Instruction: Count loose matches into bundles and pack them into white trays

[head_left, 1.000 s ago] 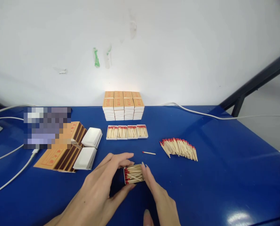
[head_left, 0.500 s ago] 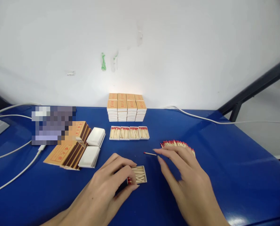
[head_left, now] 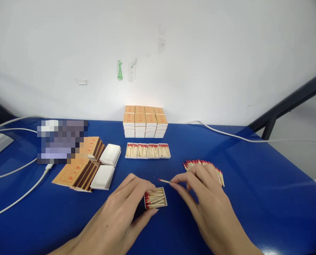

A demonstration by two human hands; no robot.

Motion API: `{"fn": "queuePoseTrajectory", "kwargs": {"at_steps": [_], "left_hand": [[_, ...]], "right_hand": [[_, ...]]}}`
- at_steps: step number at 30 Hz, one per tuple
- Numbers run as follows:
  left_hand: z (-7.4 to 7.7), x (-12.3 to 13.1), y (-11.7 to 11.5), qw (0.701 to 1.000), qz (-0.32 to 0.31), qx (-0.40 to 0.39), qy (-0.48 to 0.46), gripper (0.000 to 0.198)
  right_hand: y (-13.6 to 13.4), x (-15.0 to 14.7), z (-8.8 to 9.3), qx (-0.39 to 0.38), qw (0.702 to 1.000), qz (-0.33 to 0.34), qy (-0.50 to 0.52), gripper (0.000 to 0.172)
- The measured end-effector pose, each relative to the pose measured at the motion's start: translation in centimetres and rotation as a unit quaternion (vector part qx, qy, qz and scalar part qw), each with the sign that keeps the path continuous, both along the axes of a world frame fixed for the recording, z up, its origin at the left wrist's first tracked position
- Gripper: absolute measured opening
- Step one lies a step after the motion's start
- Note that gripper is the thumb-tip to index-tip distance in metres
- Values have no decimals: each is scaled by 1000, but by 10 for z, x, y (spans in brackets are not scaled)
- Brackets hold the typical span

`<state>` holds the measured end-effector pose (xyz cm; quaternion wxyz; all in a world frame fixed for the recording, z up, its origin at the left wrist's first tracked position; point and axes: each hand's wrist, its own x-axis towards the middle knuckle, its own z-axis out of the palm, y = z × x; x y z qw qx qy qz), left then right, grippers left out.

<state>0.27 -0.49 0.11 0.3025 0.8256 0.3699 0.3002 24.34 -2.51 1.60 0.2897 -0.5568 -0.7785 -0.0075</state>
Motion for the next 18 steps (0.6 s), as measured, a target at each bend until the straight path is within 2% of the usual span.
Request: {"fn": "queuePoseTrajectory", "kwargs": {"at_steps": [5,8,11,15,18], "left_hand": [[-11,-2,-4,998,49,-29,-4,32],[-15,-1,-6,997,65,-45,-11,33],[-16,-1,-7,995,77,-53,-17,35],[-16,0,-7,996,78,-28,-27,40],[-17,0,-7,996,87,-13,-24,51]], "right_hand": [[-1,-9,8,35,995,90,-25,13],[-1,-7,8,37,993,99,-44,15],[-2,-3,6,3,993,106,-57,19],[-4,-3,3,-41,991,119,-51,21],[-3,-7,4,-37,990,124,-60,21]]}}
